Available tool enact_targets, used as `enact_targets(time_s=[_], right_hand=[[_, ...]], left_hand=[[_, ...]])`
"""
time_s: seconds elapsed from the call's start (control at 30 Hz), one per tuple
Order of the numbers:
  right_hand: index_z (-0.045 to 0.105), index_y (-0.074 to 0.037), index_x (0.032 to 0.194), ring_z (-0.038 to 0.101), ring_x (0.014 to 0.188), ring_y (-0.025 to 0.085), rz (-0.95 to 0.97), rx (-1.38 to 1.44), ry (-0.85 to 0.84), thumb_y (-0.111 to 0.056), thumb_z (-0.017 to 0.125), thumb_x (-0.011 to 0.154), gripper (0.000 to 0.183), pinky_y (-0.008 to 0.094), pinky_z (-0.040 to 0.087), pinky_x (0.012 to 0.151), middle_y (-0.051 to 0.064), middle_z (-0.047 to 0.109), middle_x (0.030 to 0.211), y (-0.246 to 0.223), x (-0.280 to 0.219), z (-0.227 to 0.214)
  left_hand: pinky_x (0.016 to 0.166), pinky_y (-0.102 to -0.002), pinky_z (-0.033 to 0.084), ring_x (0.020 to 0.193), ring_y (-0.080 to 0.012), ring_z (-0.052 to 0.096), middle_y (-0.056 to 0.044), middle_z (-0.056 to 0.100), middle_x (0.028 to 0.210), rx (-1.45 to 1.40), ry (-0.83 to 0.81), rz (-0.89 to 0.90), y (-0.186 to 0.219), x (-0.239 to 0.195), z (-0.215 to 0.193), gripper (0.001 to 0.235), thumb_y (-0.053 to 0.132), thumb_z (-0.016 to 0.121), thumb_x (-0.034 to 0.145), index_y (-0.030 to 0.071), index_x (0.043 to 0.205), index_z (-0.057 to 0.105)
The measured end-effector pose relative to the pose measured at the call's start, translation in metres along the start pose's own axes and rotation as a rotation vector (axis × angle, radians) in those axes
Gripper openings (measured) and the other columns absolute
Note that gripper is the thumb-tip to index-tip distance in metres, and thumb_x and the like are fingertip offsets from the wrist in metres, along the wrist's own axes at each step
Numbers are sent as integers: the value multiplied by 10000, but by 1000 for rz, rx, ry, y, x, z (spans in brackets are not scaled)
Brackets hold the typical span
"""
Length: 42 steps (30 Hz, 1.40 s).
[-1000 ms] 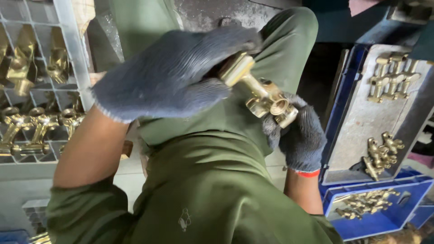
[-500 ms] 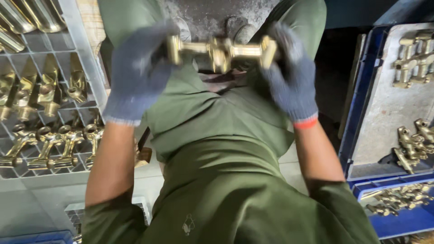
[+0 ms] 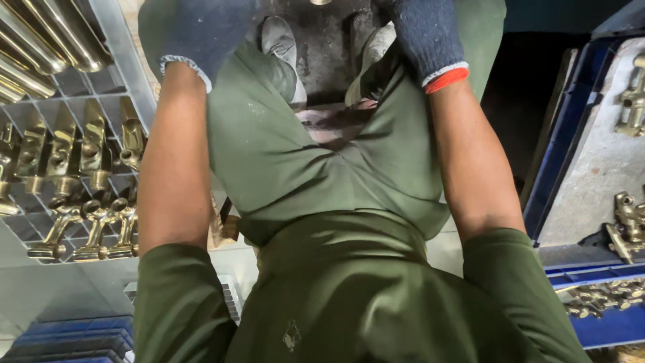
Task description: The person handles a brass metal fitting, rotating it to view different sides and checking its threaded ports while wearing gloves.
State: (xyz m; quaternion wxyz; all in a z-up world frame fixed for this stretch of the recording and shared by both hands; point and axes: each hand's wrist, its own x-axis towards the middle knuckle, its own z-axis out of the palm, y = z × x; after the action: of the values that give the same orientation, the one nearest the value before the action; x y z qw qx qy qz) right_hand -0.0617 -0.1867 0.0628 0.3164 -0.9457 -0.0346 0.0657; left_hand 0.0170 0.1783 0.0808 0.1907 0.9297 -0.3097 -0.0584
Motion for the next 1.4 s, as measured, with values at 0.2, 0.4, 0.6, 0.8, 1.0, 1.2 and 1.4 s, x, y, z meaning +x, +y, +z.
enact_targets(time_s=[0.2, 0.4, 0.6, 0.8, 1.0, 1.2, 1.4], right_hand=[[665, -5, 1077, 664, 760, 270, 37, 72, -55, -135, 675, 1015, 144, 380, 513, 673, 113, 697, 868, -16, 12, -7], [569, 58, 1138, 612, 709, 236, 270, 964, -94, -101, 679, 1071, 205, 341, 491, 641, 109, 665, 848, -63, -21, -50], [534, 16, 1464, 629, 831, 155, 139, 921, 218, 25, 662, 1035, 447, 286, 536, 726, 86, 649, 1083, -76, -75, -88], [592, 29, 1366, 611, 717, 140, 223, 841, 112, 43, 565, 979, 388, 276, 518, 645, 62, 659, 955, -30, -31, -99], [657, 23, 1217, 583, 681, 114, 382, 761, -11, -28, 569, 1020, 222, 248, 459, 609, 37, 646, 849, -10, -15, -99], [683, 50, 1180, 557, 677, 115, 416, 767, -59, -85, 588, 1047, 212, 250, 450, 636, 48, 658, 868, -27, -40, -114], [594, 28, 1443, 637, 1219, 206, 77, 610, 292, -49, 711, 993, 471, 324, 532, 1122, 134, 651, 1378, -70, -125, -106]], left_hand=[[679, -399, 501, 802, -270, 688, -110, 712, 912, -388, -70, -164, -10, -8, -13, 81, 137, 720, 942, 90, 1007, 719], [713, -386, 472, 813, -246, 696, -130, 730, 940, -1331, -48, -480, 34, -21, -37, 129, 142, 734, 986, 20, 1016, 709], [798, -377, 591, 873, -242, 738, -137, 742, 1036, -677, 255, -119, 118, -1, -26, 367, 212, 784, 928, 36, 1235, 688], [930, -480, 517, 1084, -429, 650, -254, 691, 1166, -682, 430, -125, 130, 64, 31, 479, 219, 811, 866, -14, 1246, 634], [861, -474, 523, 1035, -410, 656, -256, 683, 1074, -752, 156, -417, 127, 82, 42, 427, 277, 768, 855, -19, 1122, 614], [752, -379, 561, 897, -293, 731, -248, 735, 999, -985, -129, -592, 152, 79, -3, 318, 266, 722, 908, -20, 1024, 645], [1068, -373, 555, 1307, -236, 622, -179, 621, 1401, -1072, 218, 47, 167, -18, -56, 550, 66, 821, 859, -20, 1355, 599]])
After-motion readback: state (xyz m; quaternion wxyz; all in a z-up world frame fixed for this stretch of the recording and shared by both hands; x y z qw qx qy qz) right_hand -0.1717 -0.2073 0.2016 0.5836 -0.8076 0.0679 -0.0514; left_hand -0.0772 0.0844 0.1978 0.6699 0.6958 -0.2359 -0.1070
